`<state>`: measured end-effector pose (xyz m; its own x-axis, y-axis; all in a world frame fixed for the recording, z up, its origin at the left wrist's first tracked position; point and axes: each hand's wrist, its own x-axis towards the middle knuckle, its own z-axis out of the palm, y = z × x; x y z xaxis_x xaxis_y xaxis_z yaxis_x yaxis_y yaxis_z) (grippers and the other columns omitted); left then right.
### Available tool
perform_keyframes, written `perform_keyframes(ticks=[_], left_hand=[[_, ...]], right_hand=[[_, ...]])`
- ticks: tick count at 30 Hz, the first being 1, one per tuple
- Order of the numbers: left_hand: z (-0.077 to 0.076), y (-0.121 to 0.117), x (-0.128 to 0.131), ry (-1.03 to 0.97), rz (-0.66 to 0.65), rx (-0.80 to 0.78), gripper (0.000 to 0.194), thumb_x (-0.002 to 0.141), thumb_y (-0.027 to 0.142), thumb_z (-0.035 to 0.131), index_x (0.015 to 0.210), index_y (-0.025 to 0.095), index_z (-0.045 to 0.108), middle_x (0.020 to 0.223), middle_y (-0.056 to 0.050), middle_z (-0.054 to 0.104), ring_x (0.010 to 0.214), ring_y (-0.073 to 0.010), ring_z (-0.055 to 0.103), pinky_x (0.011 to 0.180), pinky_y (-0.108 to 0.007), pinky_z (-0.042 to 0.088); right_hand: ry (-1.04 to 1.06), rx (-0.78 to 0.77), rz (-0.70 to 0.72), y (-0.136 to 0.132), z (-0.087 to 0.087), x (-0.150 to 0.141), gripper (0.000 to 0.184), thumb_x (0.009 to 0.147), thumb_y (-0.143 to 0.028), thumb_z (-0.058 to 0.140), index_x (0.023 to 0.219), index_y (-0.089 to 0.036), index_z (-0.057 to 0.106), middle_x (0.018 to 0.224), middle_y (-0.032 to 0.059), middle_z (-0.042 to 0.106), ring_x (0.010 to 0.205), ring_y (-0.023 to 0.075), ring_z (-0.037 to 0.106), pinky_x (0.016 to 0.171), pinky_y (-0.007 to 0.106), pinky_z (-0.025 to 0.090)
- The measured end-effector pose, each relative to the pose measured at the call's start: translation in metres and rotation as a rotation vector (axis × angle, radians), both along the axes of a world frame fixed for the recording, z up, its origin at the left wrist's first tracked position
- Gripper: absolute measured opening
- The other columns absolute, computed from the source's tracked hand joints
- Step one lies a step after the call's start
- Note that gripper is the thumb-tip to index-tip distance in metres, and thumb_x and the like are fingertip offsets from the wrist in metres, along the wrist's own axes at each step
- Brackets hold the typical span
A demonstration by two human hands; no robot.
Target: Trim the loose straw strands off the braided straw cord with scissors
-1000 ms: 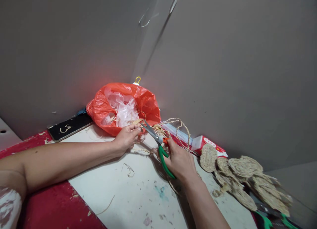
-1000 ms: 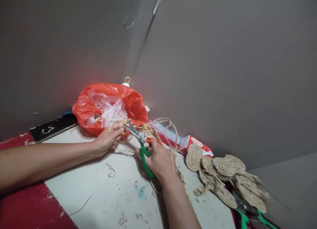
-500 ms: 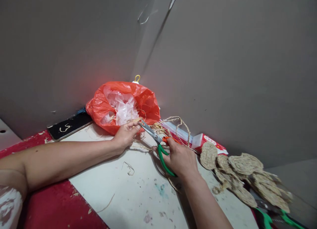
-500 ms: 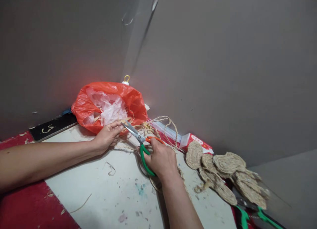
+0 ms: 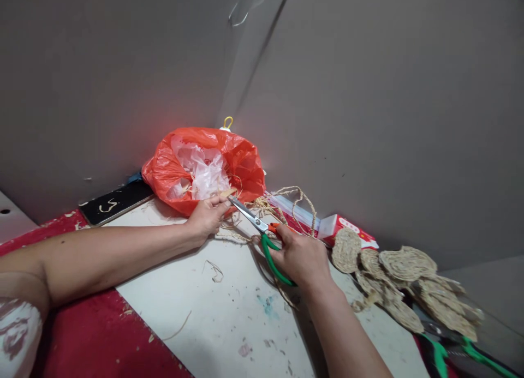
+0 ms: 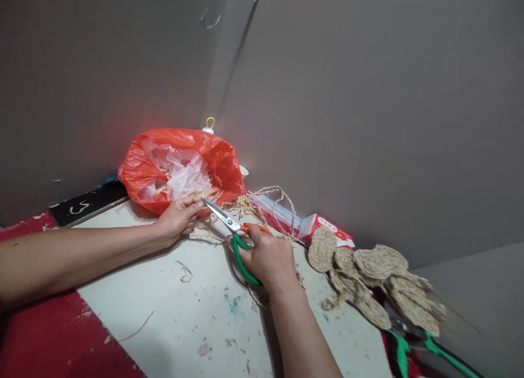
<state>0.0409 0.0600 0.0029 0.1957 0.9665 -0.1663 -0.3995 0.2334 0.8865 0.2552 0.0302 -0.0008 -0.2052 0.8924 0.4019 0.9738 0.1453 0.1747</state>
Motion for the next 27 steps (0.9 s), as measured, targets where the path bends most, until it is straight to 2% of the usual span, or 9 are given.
perform_keyframes(ticks=[3,6,9,11,14,16,20,24,27], left_hand=[[0.0,0.0,0.0,-0.003,0.001,0.004,0.011,0.086,0.026,0.056,0.083,0.017,0.054,0.038,0.012,0.027,0.029,-0.0015,0.016,0.038,-0.019,0.005],[-0.001,0.0,0.0,-0.018,-0.04,0.046,0.013,0.086,0.03,0.057,0.088,0.017,0.055,0.041,0.012,0.028,0.03,-0.0018,0.016,0.037,-0.019,0.006],[-0.002,-0.001,0.0,-0.038,-0.109,0.064,0.016,0.085,0.034,0.057,0.086,0.018,0.053,0.042,0.012,0.026,0.032,-0.0023,0.014,0.037,-0.018,0.007],[-0.002,-0.003,0.0,-0.06,-0.157,0.061,0.018,0.085,0.035,0.057,0.082,0.018,0.05,0.043,0.012,0.027,0.033,-0.0025,0.014,0.036,-0.017,0.009],[-0.002,-0.009,0.002,-0.078,-0.225,0.078,0.02,0.083,0.037,0.059,0.082,0.019,0.049,0.045,0.011,0.032,0.034,-0.0028,0.017,0.036,-0.016,0.014],[-0.001,-0.013,0.003,-0.059,-0.287,0.11,0.024,0.081,0.04,0.06,0.082,0.019,0.051,0.045,0.011,0.035,0.033,-0.0032,0.021,0.035,-0.016,0.017],[0.0,-0.02,0.003,0.043,-0.38,0.215,0.031,0.079,0.047,0.06,0.081,0.016,0.057,0.045,0.008,0.043,0.035,-0.0038,0.03,0.038,-0.017,0.024],[0.004,-0.023,0.003,0.14,-0.382,0.32,0.036,0.077,0.048,0.061,0.073,0.013,0.059,0.054,0.001,0.056,0.044,-0.0049,0.042,0.045,-0.018,0.031],[0.006,-0.025,0.002,0.184,-0.364,0.365,0.032,0.076,0.045,0.063,0.073,0.013,0.06,0.056,0.0,0.057,0.048,-0.0072,0.047,0.048,-0.019,0.034]], right_hand=[[0.049,0.002,0.012,0.0,-0.001,0.002,0.048,0.075,-0.066,0.046,0.084,-0.024,0.068,0.054,0.0038,0.063,0.048,0.0179,0.052,0.05,0.028,0.021],[0.23,0.009,-0.018,0.003,-0.005,0.003,0.045,0.071,-0.065,0.051,0.076,-0.023,0.066,0.051,0.0017,0.058,0.048,0.0161,0.049,0.05,0.027,0.023],[0.604,-0.03,-0.03,0.006,-0.006,-0.002,0.041,0.066,-0.062,0.059,0.067,-0.021,0.06,0.05,-0.0018,0.05,0.049,0.0131,0.045,0.05,0.025,0.029],[0.94,-0.127,0.022,0.006,-0.004,-0.013,0.04,0.063,-0.059,0.066,0.066,-0.021,0.055,0.052,-0.0031,0.05,0.05,0.0118,0.044,0.049,0.024,0.032],[1.443,-0.331,0.098,-0.001,0.001,-0.035,0.039,0.063,-0.053,0.071,0.075,-0.021,0.053,0.061,-0.0028,0.055,0.051,0.0109,0.047,0.047,0.023,0.036],[1.626,-0.371,0.148,-0.006,0.004,-0.048,0.038,0.064,-0.048,0.074,0.082,-0.021,0.053,0.07,-0.0026,0.059,0.053,0.0105,0.05,0.049,0.023,0.04],[1.727,-0.266,0.227,-0.01,0.006,-0.059,0.038,0.062,-0.039,0.078,0.08,-0.021,0.049,0.071,-0.0042,0.059,0.056,0.009,0.052,0.053,0.022,0.042],[1.729,-0.146,0.253,-0.009,0.013,-0.052,0.038,0.063,-0.035,0.078,0.081,-0.022,0.047,0.065,-0.0072,0.052,0.055,0.008,0.049,0.054,0.021,0.041],[1.714,-0.057,0.222,-0.007,0.017,-0.044,0.038,0.063,-0.035,0.077,0.08,-0.022,0.045,0.066,-0.0072,0.051,0.057,0.0085,0.05,0.056,0.022,0.041]])
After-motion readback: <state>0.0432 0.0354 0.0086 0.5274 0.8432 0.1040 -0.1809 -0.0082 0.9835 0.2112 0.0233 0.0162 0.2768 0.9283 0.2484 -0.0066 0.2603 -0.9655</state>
